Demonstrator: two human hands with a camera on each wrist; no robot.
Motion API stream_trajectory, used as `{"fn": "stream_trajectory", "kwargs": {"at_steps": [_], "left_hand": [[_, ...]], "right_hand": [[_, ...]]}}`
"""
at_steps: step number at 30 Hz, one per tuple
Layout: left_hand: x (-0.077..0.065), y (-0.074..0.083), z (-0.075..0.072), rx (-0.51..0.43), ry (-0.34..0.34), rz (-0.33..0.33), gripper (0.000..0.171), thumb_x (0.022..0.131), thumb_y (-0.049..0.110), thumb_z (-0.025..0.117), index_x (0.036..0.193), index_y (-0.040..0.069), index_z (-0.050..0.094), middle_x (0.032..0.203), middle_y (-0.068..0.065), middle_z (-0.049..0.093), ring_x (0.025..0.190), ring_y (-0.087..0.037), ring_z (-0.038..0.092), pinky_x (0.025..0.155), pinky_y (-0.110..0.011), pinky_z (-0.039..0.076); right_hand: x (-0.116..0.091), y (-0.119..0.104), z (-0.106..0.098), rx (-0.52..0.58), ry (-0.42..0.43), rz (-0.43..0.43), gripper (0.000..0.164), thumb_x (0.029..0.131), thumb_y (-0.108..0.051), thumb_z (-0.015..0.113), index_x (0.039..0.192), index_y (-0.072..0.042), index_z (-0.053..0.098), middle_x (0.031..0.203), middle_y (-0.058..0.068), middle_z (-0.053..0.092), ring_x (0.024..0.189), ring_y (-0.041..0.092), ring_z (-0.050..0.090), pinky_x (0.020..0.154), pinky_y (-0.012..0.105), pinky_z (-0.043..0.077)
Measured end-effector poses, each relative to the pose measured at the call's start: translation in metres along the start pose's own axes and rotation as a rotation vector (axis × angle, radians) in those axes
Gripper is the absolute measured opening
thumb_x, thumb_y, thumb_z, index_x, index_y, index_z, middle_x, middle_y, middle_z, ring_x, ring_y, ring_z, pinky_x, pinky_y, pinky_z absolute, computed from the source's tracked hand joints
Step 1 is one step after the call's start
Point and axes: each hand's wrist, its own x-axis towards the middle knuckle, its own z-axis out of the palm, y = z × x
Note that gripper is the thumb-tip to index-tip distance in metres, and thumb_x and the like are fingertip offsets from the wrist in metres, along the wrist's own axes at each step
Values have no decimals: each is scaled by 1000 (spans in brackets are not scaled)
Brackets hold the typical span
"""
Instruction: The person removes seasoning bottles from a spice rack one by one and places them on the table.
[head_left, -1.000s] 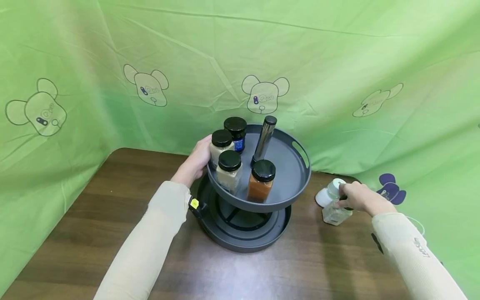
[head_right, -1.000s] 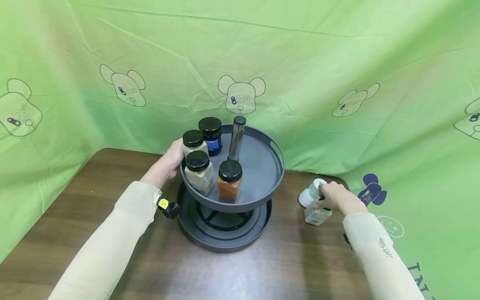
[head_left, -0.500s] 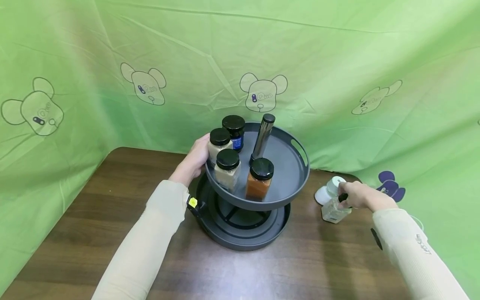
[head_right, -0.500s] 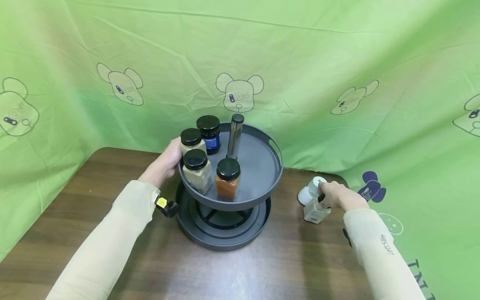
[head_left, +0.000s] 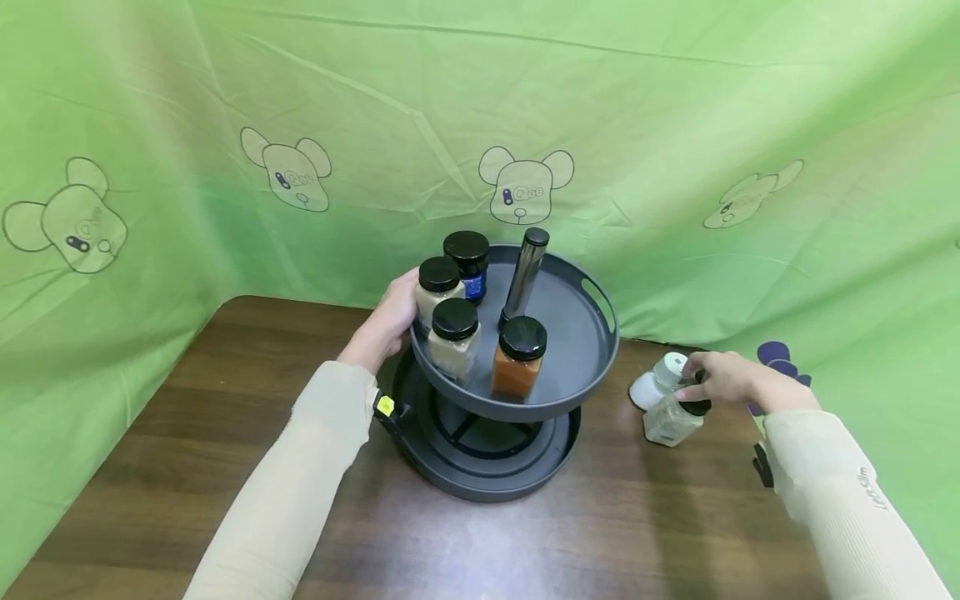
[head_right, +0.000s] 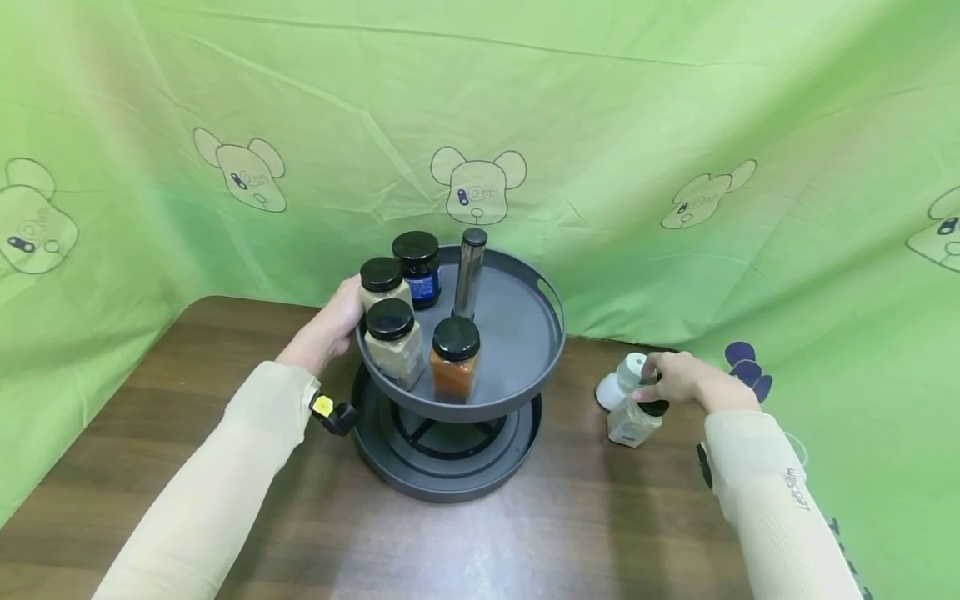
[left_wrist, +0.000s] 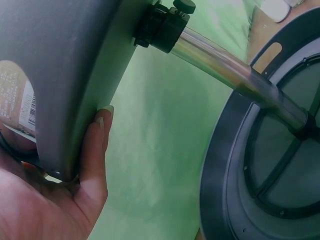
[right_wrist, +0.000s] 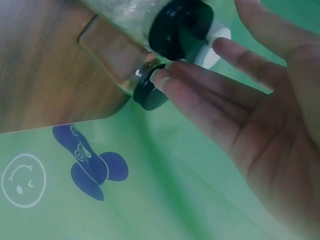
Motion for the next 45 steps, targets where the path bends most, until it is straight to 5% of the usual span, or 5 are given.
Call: {"fn": "stream_trajectory", "kwargs": {"at_steps": [5, 14, 23, 45], "left_hand": [[-1, 1, 0, 15, -4, 1, 35, 97, 38, 36, 122, 22, 54, 130, 1, 47, 119, -17, 40, 92, -35, 39], [-1, 2, -1, 7, 2, -6, 35, 98, 37, 36, 124, 24, 53, 133, 1, 46, 122, -17, 39, 97, -37, 37], [-1, 2, -1, 14, 1, -11, 35, 98, 37, 35, 124, 24, 53, 132, 2, 46, 120, -17, 40, 92, -34, 39], [-1, 1, -2, 2, -6, -9, 36, 98, 36, 35, 128, 24, 51, 136, 2, 45, 124, -16, 37, 100, -37, 36]], "right_hand": [[-2, -2, -6, 20, -30, 11, 62, 81, -51, 62, 111, 3, 56, 106, 27, 61, 95, 42, 58, 77, 48, 47], [-11, -6, -25, 131, 65, 13, 62, 88, -48, 55, 123, 4, 48, 114, 30, 58, 97, 43, 58, 73, 49, 49], [-22, -7, -40, 206, 109, 37, 68, 90, -51, 50, 136, -4, 35, 126, 32, 50, 113, 50, 48, 84, 56, 43], [-35, -21, -65, 202, 222, 4, 69, 89, -46, 54, 141, -7, 29, 134, 32, 41, 119, 51, 40, 92, 67, 30]]}}
